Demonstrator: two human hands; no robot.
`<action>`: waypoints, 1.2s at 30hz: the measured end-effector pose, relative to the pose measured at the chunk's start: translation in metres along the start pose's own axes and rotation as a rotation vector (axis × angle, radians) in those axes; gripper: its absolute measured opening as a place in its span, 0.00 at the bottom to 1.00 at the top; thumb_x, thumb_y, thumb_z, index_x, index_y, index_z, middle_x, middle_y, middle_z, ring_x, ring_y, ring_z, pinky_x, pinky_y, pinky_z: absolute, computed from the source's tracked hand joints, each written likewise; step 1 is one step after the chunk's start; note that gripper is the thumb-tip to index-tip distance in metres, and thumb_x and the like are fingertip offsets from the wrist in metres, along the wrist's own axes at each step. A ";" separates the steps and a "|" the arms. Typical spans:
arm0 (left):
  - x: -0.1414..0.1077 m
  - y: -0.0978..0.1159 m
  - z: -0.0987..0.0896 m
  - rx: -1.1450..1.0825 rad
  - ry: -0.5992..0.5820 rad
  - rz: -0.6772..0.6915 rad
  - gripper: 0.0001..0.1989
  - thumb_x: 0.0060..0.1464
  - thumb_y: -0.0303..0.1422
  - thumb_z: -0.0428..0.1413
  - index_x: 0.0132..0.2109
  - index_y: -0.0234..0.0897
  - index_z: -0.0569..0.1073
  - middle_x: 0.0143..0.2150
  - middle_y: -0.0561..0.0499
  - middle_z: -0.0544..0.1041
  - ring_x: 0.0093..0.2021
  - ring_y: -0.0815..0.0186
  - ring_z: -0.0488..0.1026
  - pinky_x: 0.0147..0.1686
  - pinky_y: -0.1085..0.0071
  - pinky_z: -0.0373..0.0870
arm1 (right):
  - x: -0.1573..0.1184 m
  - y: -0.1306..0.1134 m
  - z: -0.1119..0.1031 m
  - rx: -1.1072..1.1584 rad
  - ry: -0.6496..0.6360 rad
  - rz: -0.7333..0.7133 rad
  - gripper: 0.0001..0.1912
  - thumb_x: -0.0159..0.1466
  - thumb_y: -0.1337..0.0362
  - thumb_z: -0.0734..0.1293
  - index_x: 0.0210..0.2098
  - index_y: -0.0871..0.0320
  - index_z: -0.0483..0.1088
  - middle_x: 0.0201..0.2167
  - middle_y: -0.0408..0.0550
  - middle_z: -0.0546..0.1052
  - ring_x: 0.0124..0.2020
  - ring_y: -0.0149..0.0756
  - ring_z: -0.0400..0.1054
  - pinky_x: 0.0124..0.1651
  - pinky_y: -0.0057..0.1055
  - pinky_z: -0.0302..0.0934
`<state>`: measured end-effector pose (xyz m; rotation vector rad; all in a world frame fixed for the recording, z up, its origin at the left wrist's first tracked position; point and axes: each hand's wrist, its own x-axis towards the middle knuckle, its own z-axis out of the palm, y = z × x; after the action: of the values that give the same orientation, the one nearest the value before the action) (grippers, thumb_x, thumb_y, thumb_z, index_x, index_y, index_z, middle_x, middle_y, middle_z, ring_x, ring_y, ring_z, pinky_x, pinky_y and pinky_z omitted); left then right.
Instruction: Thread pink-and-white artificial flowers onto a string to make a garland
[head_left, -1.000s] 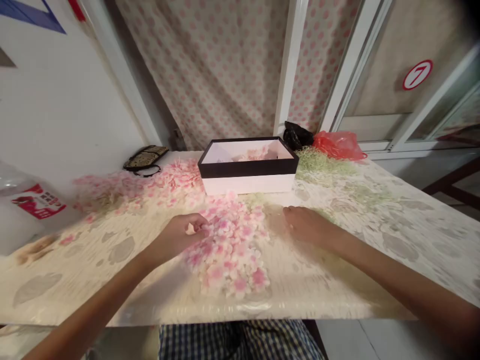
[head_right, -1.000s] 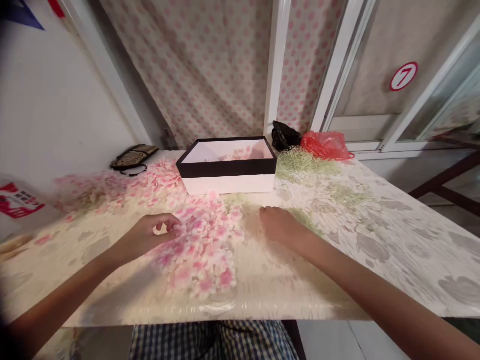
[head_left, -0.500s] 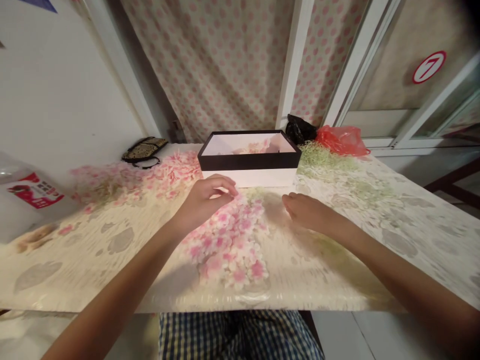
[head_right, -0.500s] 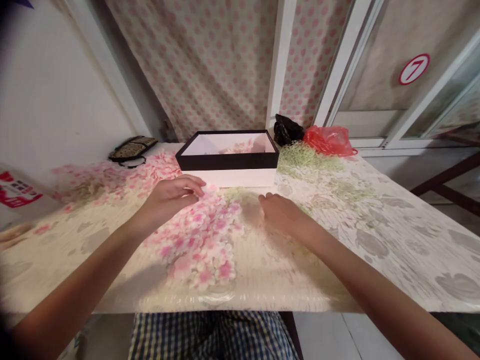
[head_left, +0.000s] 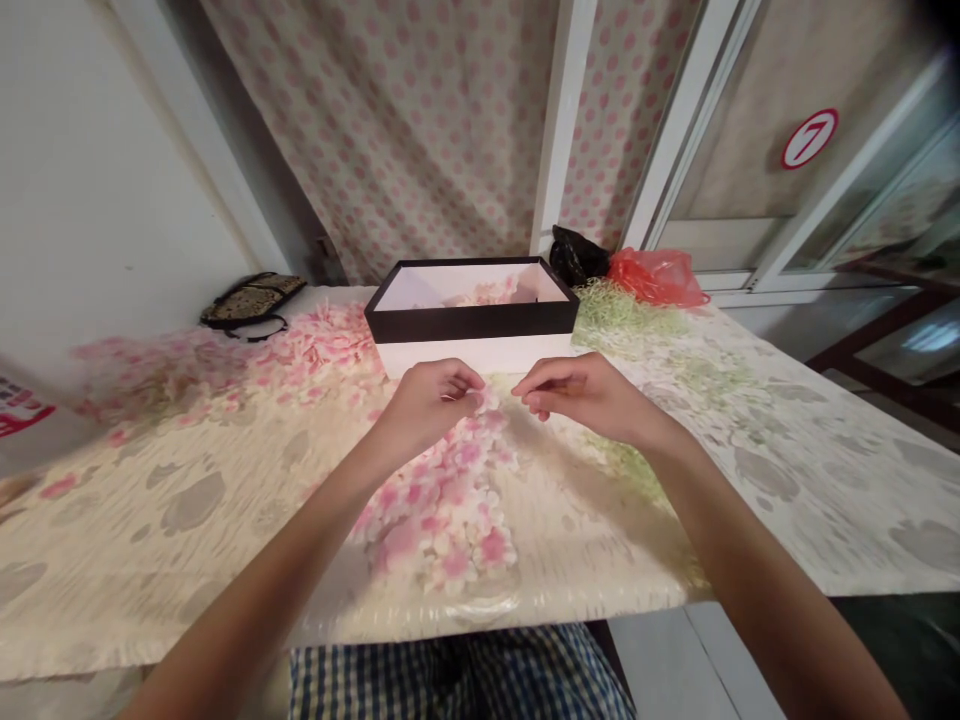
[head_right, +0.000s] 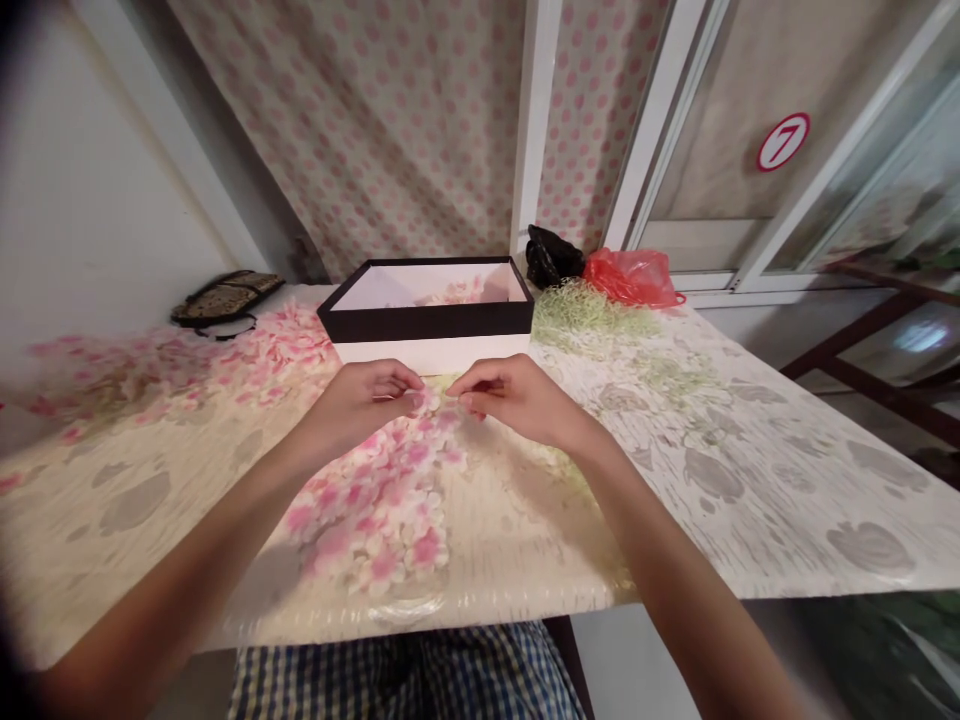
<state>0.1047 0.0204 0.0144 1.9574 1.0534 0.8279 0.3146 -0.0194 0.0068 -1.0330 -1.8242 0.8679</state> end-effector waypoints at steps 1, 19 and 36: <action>-0.001 -0.001 0.001 -0.058 0.013 -0.002 0.08 0.46 0.31 0.59 0.35 0.34 0.72 0.30 0.51 0.75 0.30 0.67 0.73 0.28 0.74 0.68 | -0.001 -0.001 0.001 0.026 0.031 -0.012 0.05 0.57 0.68 0.66 0.32 0.58 0.75 0.29 0.43 0.76 0.27 0.28 0.67 0.33 0.28 0.62; -0.012 -0.007 0.009 -0.142 0.027 0.146 0.04 0.51 0.31 0.59 0.34 0.35 0.76 0.32 0.51 0.78 0.32 0.69 0.73 0.31 0.75 0.68 | 0.000 0.008 0.037 -0.039 0.213 -0.170 0.07 0.54 0.73 0.66 0.21 0.59 0.65 0.30 0.44 0.73 0.35 0.33 0.68 0.39 0.30 0.60; -0.004 -0.010 -0.026 0.229 -0.140 0.147 0.06 0.53 0.31 0.55 0.37 0.35 0.76 0.37 0.50 0.78 0.38 0.65 0.75 0.38 0.72 0.68 | 0.006 0.015 0.030 0.213 0.300 -0.035 0.02 0.60 0.69 0.64 0.31 0.58 0.69 0.25 0.40 0.70 0.26 0.26 0.64 0.30 0.27 0.57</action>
<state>0.0781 0.0285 0.0186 2.2730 0.9656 0.6591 0.2899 -0.0128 -0.0159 -0.9371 -1.4613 0.8179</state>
